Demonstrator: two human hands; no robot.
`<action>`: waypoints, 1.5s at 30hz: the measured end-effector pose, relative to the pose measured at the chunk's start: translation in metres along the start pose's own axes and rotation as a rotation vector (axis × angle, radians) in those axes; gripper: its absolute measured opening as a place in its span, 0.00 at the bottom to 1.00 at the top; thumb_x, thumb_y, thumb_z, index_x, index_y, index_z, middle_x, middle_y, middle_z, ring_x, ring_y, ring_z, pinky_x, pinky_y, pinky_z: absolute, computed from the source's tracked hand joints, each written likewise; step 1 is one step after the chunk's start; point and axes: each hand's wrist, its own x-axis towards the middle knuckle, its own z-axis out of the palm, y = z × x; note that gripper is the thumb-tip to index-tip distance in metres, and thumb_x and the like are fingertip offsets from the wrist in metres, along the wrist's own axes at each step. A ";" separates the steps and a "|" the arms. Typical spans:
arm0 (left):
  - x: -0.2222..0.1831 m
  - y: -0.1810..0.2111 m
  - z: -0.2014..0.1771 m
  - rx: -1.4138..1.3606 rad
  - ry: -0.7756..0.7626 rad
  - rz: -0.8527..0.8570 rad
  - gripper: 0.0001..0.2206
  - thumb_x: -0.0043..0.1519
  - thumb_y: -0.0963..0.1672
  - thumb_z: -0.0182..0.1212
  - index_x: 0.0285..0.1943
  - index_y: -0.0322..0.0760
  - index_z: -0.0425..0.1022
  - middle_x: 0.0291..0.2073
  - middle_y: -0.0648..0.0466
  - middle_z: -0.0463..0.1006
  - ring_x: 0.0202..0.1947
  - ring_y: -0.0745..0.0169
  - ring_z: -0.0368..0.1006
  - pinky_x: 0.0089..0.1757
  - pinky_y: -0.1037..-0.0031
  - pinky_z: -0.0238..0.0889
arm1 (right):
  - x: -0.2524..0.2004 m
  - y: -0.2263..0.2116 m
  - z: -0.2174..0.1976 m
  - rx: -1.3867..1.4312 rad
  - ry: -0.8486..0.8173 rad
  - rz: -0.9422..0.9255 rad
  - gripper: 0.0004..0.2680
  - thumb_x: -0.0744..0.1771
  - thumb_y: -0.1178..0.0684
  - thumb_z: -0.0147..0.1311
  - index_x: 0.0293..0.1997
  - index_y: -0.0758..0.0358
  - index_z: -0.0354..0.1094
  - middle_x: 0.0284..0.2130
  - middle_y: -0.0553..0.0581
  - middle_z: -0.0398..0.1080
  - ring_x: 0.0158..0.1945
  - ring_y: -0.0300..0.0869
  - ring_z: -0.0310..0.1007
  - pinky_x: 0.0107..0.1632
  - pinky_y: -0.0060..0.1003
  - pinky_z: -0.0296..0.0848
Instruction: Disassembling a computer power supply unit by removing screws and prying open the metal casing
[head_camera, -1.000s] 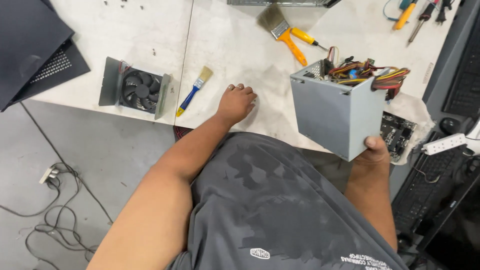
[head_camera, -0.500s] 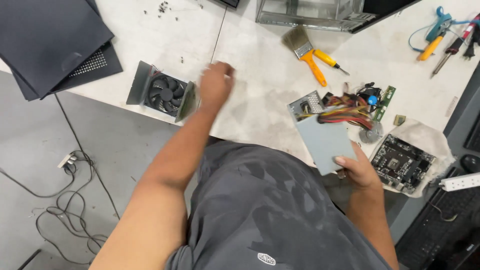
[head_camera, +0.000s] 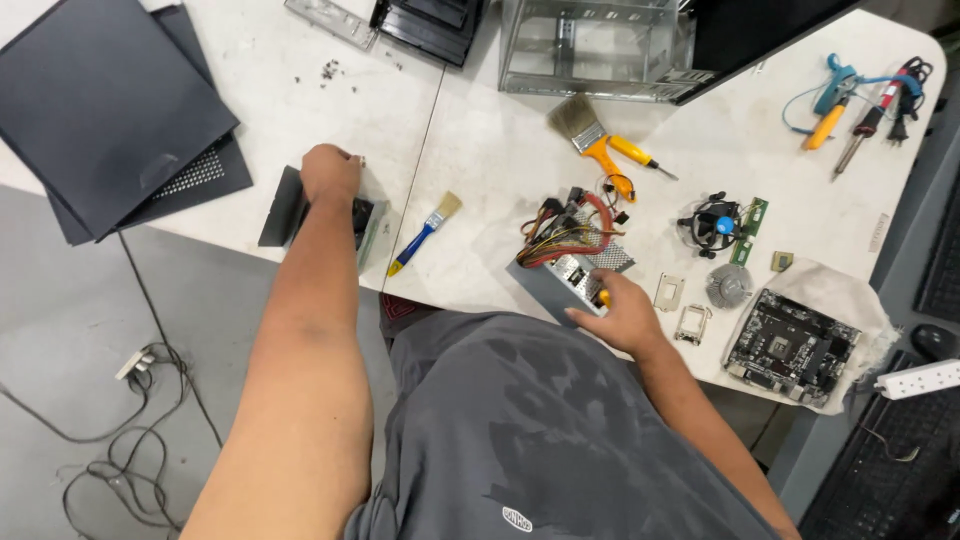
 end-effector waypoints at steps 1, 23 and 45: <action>-0.002 0.002 -0.001 -0.028 0.010 -0.027 0.08 0.55 0.46 0.60 0.36 0.39 0.78 0.28 0.48 0.77 0.35 0.48 0.74 0.38 0.61 0.68 | 0.002 0.005 0.006 -0.018 0.026 -0.028 0.27 0.52 0.38 0.63 0.49 0.61 0.63 0.40 0.63 0.69 0.47 0.54 0.68 0.50 0.45 0.66; 0.022 -0.031 0.007 -0.133 -0.126 0.046 0.10 0.59 0.41 0.49 0.44 0.36 0.75 0.35 0.49 0.77 0.41 0.49 0.71 0.46 0.62 0.64 | 0.001 0.003 0.025 -0.163 -0.079 -0.019 0.32 0.54 0.34 0.57 0.59 0.54 0.49 0.45 0.57 0.58 0.45 0.60 0.66 0.47 0.52 0.69; -0.072 0.046 -0.020 -0.018 0.385 0.263 0.09 0.59 0.44 0.50 0.40 0.40 0.76 0.38 0.51 0.71 0.42 0.50 0.67 0.43 0.59 0.59 | -0.014 0.013 0.001 0.139 0.061 0.075 0.21 0.61 0.41 0.50 0.57 0.57 0.56 0.41 0.55 0.70 0.48 0.47 0.70 0.49 0.44 0.68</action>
